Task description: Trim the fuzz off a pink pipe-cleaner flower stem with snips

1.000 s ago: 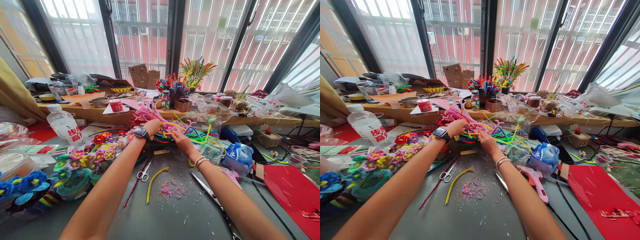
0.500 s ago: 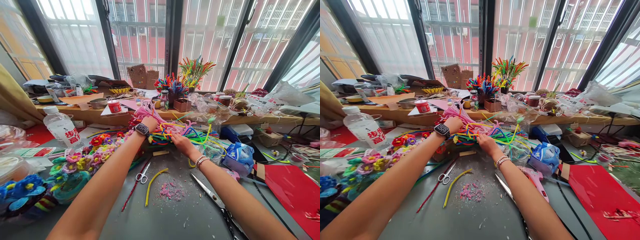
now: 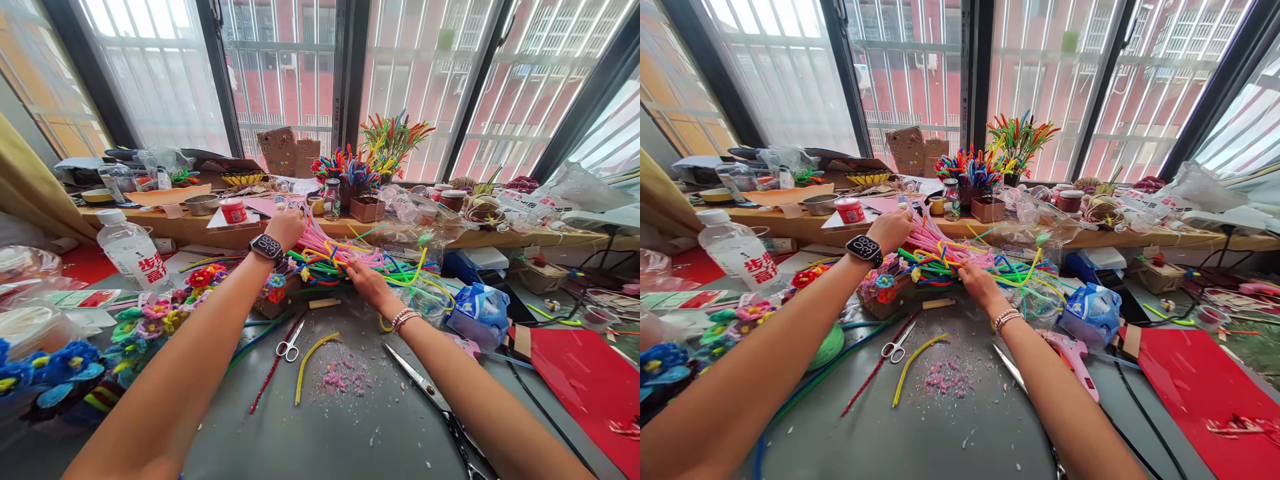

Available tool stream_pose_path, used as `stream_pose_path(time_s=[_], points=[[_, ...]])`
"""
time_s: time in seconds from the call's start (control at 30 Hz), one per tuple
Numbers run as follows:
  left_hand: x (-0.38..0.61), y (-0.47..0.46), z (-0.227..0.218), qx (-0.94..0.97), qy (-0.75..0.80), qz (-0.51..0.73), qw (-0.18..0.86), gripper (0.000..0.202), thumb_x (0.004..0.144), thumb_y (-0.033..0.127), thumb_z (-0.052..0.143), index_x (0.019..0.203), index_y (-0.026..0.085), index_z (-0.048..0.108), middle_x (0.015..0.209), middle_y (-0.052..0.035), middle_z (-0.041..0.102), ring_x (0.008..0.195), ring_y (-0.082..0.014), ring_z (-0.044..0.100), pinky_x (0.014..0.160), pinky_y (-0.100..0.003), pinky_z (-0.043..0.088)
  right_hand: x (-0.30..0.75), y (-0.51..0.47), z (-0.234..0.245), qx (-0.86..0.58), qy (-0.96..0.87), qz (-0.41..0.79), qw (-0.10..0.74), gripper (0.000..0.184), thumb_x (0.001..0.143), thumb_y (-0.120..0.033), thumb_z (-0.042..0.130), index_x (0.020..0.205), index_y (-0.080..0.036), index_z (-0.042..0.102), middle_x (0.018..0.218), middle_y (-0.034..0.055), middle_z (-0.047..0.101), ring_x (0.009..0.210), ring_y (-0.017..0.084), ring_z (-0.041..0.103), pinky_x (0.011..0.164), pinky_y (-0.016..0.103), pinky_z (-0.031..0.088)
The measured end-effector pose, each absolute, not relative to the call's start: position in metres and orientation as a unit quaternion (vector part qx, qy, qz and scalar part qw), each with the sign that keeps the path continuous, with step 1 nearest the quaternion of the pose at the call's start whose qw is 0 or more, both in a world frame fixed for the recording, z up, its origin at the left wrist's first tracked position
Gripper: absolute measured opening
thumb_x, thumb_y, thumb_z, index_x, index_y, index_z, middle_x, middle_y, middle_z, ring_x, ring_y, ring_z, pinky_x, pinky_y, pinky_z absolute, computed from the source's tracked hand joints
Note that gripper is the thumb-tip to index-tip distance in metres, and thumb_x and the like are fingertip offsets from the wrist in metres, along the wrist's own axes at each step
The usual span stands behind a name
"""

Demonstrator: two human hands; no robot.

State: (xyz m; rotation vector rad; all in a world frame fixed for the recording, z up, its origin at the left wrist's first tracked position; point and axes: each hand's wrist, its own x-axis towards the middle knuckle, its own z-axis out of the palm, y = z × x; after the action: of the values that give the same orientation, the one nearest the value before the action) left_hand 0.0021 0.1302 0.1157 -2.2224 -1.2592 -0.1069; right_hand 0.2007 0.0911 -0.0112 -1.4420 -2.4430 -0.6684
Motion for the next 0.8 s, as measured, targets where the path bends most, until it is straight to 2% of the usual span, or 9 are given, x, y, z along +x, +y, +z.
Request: stream_pose_path(time_s=[0.17,0.37,0.5,0.63,0.8], points=[[-0.002,0.129,0.11,-0.838,-0.453,-0.036,0.302,0.03,0.075,0.004,0.036,0.084,0.007,0.064,0.083,-0.018,0.063,0.084,-0.0264,0.058,0.069,-0.036,0.042,0.198,0.093,-0.009,-0.516,-0.821,-0.216,0.116,0.032,0.084,-0.004,0.031,0.108,-0.01,0.05,0.122,0.0169,0.047,0.1,0.02,0.054,0.075,0.027,0.048],[-0.006,0.132,0.094,-0.854,-0.417,-0.026,0.31,0.029,0.076,0.003,0.035,0.084,0.007,0.063,0.086,-0.0187,0.063,0.084,-0.0253,0.057,0.069,-0.035,0.043,0.195,0.096,-0.002,-0.545,-0.806,-0.204,0.107,0.03,0.086,-0.009,0.03,0.11,-0.011,0.048,0.103,0.015,0.058,0.09,0.02,0.057,0.069,0.026,0.047],[-0.019,0.134,0.09,-0.862,-0.398,-0.019,0.313,0.029,0.078,0.004,0.034,0.087,0.009,0.061,0.088,-0.0167,0.062,0.084,-0.0235,0.056,0.068,-0.033,0.043,0.196,0.097,-0.002,-0.549,-0.804,-0.204,0.104,0.032,0.086,-0.009,0.03,0.113,-0.013,0.046,0.106,0.0143,0.057,0.09,0.021,0.056,0.068,0.028,0.047],[-0.039,0.137,0.088,-0.869,-0.39,-0.01,0.304,0.026,0.078,0.007,0.036,0.084,0.014,0.061,0.086,-0.0125,0.063,0.082,-0.0201,0.056,0.066,-0.029,0.042,0.199,0.098,-0.003,-0.559,-0.797,-0.205,0.101,0.031,0.086,-0.01,0.031,0.111,-0.015,0.049,0.103,0.0142,0.058,0.085,0.02,0.057,0.067,0.029,0.047],[-0.058,0.14,0.092,-0.857,-0.421,-0.018,0.297,0.028,0.078,0.005,0.034,0.086,0.014,0.059,0.084,-0.0134,0.062,0.079,-0.0207,0.055,0.065,-0.03,0.042,0.201,0.097,-0.005,-0.562,-0.794,-0.204,0.108,0.032,0.086,-0.012,0.034,0.115,-0.018,0.047,0.103,0.012,0.059,0.088,0.02,0.056,0.07,0.027,0.046]])
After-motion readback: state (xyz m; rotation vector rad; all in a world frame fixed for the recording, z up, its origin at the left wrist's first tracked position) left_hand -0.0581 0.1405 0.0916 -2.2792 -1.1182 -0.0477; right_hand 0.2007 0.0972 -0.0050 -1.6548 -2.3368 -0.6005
